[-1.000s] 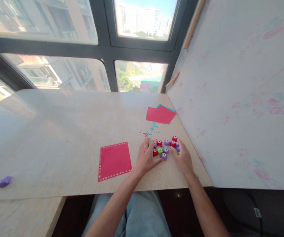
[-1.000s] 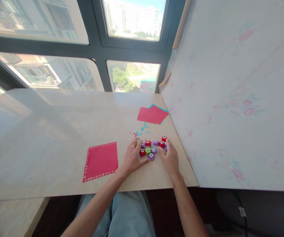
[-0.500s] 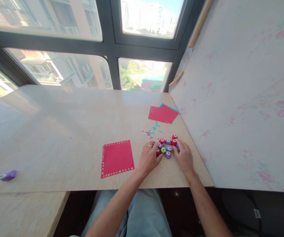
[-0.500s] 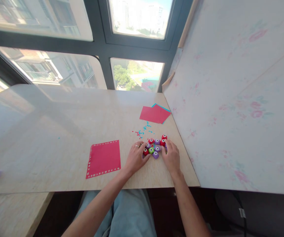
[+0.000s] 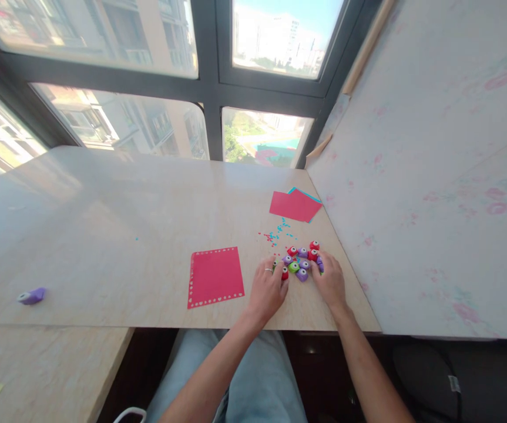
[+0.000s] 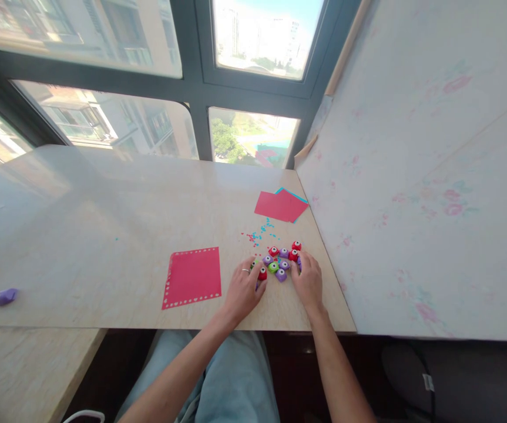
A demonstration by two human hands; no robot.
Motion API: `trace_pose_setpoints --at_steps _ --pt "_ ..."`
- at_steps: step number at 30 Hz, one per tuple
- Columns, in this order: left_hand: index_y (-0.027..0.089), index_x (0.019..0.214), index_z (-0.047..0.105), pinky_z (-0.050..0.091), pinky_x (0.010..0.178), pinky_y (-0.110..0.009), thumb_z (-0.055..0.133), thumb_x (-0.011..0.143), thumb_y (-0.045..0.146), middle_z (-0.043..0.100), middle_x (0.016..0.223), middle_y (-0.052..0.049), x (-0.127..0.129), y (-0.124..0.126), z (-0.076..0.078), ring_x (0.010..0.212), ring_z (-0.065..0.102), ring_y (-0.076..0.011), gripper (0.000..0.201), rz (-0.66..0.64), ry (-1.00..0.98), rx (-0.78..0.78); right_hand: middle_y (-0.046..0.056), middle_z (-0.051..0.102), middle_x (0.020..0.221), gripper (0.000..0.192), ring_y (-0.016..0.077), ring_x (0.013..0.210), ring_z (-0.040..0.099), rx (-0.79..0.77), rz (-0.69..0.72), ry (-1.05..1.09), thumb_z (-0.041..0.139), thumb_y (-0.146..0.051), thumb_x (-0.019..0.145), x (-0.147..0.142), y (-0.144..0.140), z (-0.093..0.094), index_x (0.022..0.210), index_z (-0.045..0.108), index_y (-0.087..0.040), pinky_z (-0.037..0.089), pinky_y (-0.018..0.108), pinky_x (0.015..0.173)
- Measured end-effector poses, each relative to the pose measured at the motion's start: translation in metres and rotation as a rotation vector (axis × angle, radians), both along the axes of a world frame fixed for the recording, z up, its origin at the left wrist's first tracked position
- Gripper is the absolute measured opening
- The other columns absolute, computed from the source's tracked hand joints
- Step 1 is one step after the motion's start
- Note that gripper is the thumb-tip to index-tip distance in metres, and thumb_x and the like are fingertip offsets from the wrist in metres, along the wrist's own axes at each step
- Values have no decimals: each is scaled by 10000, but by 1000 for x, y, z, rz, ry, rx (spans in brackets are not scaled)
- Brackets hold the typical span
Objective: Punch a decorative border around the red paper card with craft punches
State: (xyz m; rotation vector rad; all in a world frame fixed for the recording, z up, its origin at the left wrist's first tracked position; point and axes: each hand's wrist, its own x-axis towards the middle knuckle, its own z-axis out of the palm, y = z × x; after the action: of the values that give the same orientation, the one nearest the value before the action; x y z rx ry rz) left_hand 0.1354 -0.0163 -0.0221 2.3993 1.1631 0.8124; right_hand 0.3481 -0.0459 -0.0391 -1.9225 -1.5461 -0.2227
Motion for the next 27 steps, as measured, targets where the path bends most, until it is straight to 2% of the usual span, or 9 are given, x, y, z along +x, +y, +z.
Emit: trace_pose_setpoints --at_steps 5,10,19,22,25,27 --pt "152 1386 410 400 1106 -534 585 894 231 424 1460 -221 -3 -6 -2 1368 419 -334 528 6 -7 -15 185 648 1186 381 308 1116 565 -12 -2 8 463 -363 939 0 0 2 1199 607 -125 461 495 988" --pt "127 1482 270 370 1139 -547 559 894 217 327 1541 -239 -5 -14 -5 1433 345 -347 662 27 4 -21 186 657 1196 405 304 1121 574 -12 -8 48 467 -374 932 0 0 3 1204 612 -111 460 486 995" --pt "155 1519 189 380 1155 -538 528 890 187 351 1539 -210 -16 -32 -6 1450 329 -326 716 87 -82 -73 194 663 1222 434 310 1126 597 -5 -28 102 470 -340 904 0 -2 2 1245 611 -112 463 507 1001" --pt "210 1524 199 424 1134 -523 510 910 197 360 1538 -169 -24 -46 11 1439 356 -299 688 105 -178 -120 175 663 1224 424 307 1133 594 7 -24 110 475 -335 901 0 -2 2 1252 610 -140 457 517 1009" --pt "294 1522 237 481 1093 -513 475 942 229 418 1506 -102 -45 -73 47 1387 435 -278 631 101 -299 -116 168 664 1222 414 305 1138 593 9 -24 119 480 -327 899 0 -2 2 1251 610 -151 454 519 1013" --pt "378 1515 261 498 1079 -536 489 958 318 436 1496 -39 -66 -94 69 1356 471 -279 604 113 -328 -115 162 668 1211 402 301 1130 595 9 -30 126 483 -322 897 0 -2 3 1235 616 -152 457 512 1012"
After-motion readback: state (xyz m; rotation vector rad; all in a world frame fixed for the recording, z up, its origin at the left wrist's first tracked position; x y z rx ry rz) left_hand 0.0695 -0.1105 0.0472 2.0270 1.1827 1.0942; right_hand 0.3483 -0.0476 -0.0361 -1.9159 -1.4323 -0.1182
